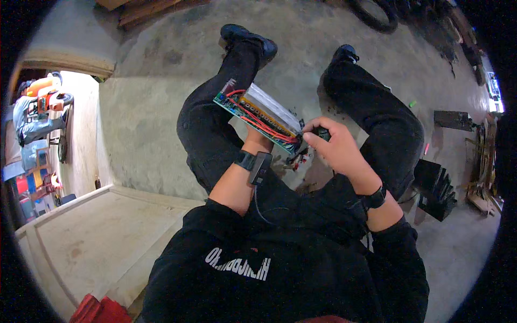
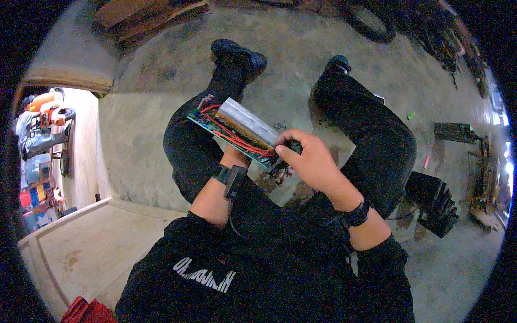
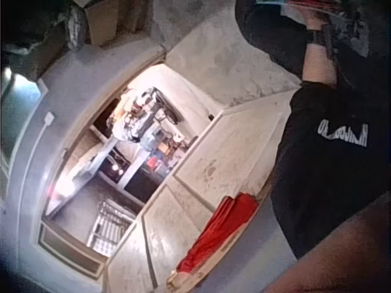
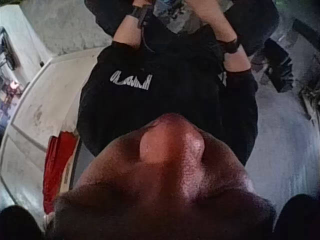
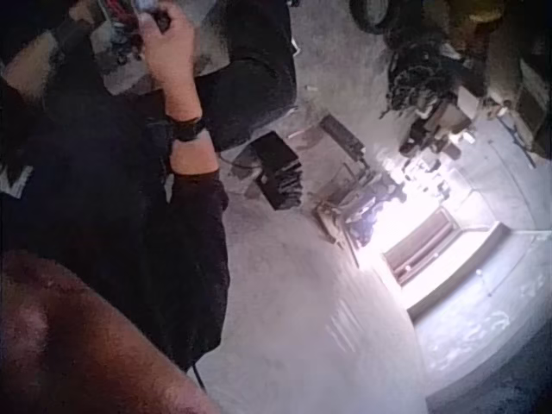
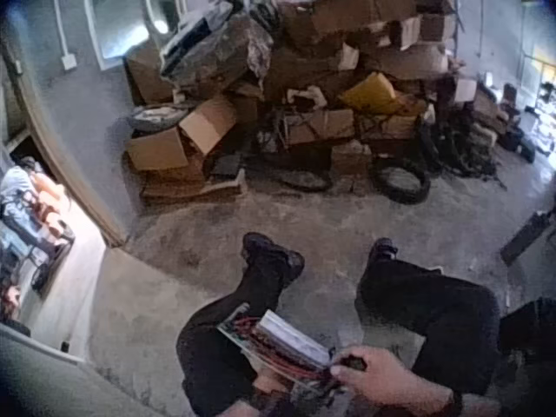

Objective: Inspecting and repairing an electronic circuit board using a screwdriver.

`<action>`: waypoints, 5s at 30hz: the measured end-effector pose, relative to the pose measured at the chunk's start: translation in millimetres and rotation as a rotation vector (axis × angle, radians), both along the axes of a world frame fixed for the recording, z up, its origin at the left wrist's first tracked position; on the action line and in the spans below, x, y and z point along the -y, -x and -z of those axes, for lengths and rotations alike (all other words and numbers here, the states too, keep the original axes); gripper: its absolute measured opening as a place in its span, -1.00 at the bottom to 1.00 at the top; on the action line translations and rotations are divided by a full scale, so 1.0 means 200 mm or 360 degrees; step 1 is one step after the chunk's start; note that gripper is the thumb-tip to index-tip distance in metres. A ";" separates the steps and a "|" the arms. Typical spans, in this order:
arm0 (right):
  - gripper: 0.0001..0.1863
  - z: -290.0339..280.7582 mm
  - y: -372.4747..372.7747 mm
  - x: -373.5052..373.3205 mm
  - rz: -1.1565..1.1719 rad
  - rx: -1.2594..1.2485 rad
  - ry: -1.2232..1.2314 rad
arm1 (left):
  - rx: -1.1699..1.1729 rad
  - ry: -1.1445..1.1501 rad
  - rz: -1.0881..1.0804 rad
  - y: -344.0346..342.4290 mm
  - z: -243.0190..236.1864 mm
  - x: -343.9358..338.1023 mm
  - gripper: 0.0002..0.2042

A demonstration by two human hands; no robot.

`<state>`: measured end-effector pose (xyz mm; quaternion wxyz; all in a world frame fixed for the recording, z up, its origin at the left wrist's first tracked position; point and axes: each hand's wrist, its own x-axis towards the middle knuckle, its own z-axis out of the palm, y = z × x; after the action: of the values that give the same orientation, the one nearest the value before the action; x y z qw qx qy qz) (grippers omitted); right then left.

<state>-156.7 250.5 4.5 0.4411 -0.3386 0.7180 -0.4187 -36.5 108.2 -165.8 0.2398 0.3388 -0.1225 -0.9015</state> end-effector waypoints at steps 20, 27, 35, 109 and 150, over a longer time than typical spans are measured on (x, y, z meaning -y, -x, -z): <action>-0.76 0.10 -0.12 0.06 -0.0461 -0.1666 0.0282 | 0.0101 -0.0077 -0.0076 -0.02 -0.12 -0.04 -0.58; -0.78 0.18 -0.13 0.10 -0.0320 -0.1515 0.0314 | 0.0116 -0.0309 -0.0047 -0.02 -0.13 -0.01 -0.50; -0.75 0.17 -0.14 0.14 -0.0300 -0.1550 0.0277 | -0.0067 -0.0360 -0.0198 -0.01 -0.14 0.03 -0.41; -0.75 0.13 -0.19 0.18 -0.0565 -0.1897 0.0064 | -0.0079 -0.0237 -0.0303 0.00 -0.15 0.08 -0.14; -0.74 0.11 -0.16 0.18 -0.0578 -0.1759 0.0117 | -0.0131 -0.0257 -0.0282 0.01 -0.14 0.06 -0.25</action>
<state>-123.8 215.3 -18.4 0.0538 -0.6395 0.7571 -0.1223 -37.6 95.6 -137.0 0.2952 0.3291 -0.0090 -0.8969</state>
